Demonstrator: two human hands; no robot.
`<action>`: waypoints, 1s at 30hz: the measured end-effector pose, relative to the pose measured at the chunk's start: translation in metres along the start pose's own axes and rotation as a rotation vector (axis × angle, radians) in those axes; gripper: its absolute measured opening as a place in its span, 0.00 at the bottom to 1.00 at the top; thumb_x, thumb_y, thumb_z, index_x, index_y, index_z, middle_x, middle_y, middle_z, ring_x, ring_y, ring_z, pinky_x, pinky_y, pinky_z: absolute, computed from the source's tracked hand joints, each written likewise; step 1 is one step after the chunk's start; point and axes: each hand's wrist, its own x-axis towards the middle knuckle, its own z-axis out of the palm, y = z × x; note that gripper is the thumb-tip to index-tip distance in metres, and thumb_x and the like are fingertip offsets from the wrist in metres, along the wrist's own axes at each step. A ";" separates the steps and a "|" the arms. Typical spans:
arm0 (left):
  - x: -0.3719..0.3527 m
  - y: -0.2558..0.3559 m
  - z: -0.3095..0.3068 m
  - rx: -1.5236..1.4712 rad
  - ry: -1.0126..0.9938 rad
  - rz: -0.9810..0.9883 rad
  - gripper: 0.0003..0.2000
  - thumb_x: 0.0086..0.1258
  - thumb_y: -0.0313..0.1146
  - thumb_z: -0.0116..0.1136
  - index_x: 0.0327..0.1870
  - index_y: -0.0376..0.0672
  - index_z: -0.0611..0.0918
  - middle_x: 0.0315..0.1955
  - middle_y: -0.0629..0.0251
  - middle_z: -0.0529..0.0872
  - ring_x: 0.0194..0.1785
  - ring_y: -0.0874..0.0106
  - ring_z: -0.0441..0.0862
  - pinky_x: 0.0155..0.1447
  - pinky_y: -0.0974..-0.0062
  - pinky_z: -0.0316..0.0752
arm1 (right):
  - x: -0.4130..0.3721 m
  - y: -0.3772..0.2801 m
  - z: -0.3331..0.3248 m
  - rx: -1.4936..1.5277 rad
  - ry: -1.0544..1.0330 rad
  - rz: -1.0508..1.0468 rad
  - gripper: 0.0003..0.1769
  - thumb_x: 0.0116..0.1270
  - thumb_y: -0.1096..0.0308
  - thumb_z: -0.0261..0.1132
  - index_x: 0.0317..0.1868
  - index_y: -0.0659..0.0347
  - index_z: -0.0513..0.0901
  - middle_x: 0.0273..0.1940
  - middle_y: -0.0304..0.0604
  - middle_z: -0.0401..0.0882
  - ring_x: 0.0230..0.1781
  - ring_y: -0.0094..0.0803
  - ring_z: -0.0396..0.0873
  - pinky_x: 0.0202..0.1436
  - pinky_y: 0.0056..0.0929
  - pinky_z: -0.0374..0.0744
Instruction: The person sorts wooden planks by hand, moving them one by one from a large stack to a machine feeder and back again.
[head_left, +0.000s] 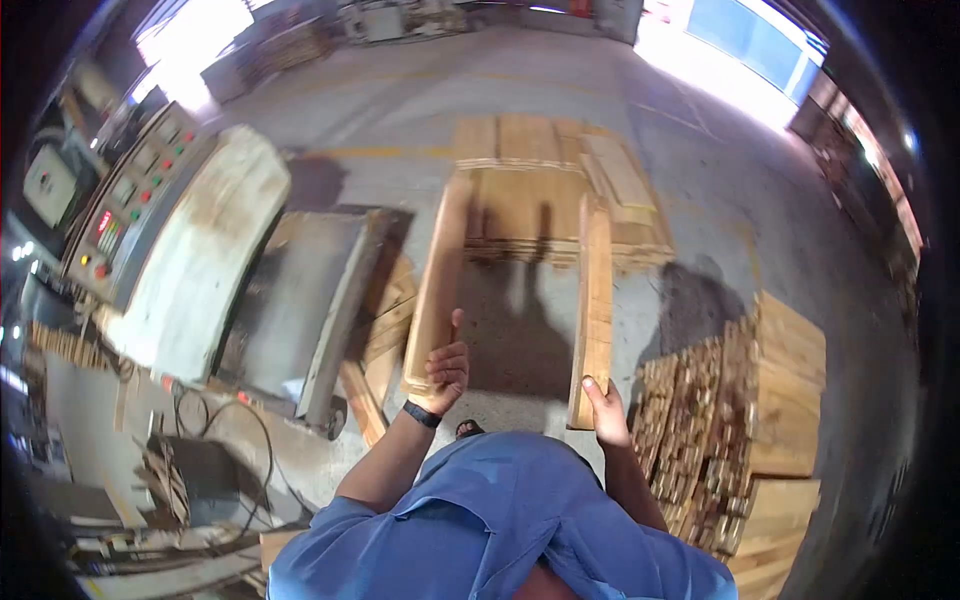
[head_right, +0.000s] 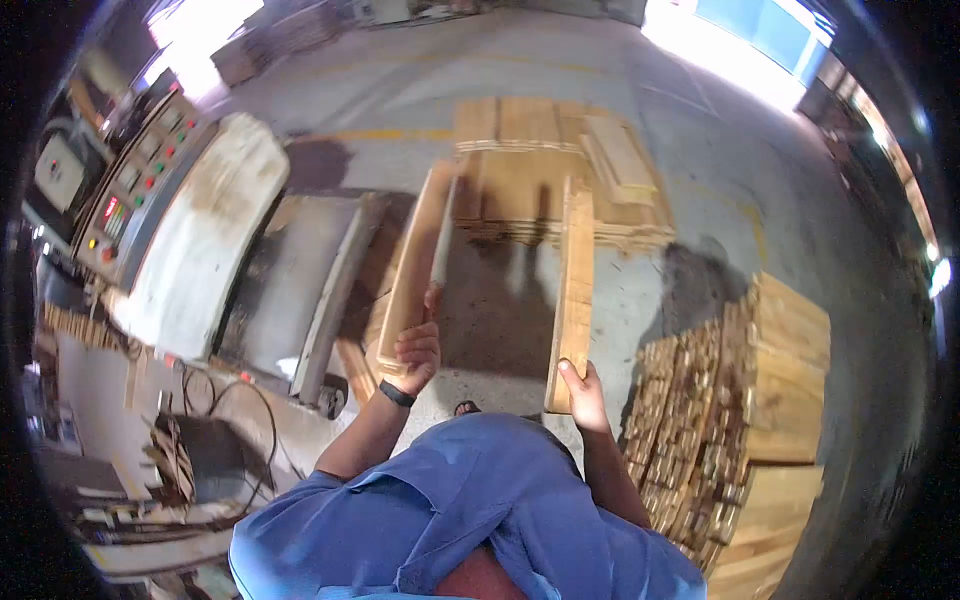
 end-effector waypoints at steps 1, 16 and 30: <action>-0.016 0.016 0.012 -0.012 -0.038 0.061 0.23 0.82 0.29 0.47 0.77 0.42 0.69 0.29 0.64 0.76 0.29 0.73 0.79 0.32 0.77 0.81 | 0.006 -0.011 0.028 -0.038 -0.078 -0.028 0.25 0.75 0.56 0.68 0.60 0.69 0.78 0.48 0.40 0.84 0.47 0.26 0.80 0.53 0.29 0.78; -0.174 0.149 0.051 -0.127 -0.049 1.050 0.26 0.72 0.35 0.59 0.69 0.33 0.74 0.42 0.57 0.75 0.38 0.67 0.79 0.45 0.75 0.84 | 0.128 0.031 0.317 -0.448 -0.789 0.251 0.28 0.74 0.50 0.67 0.60 0.67 0.79 0.46 0.40 0.84 0.44 0.23 0.81 0.49 0.28 0.80; -0.196 0.205 -0.008 1.108 1.218 1.192 0.30 0.77 0.47 0.63 0.71 0.34 0.72 0.56 0.58 0.85 0.60 0.66 0.83 0.65 0.66 0.77 | 0.243 0.085 0.424 -0.479 -1.099 0.228 0.36 0.74 0.56 0.67 0.76 0.60 0.65 0.61 0.48 0.78 0.61 0.34 0.77 0.64 0.36 0.75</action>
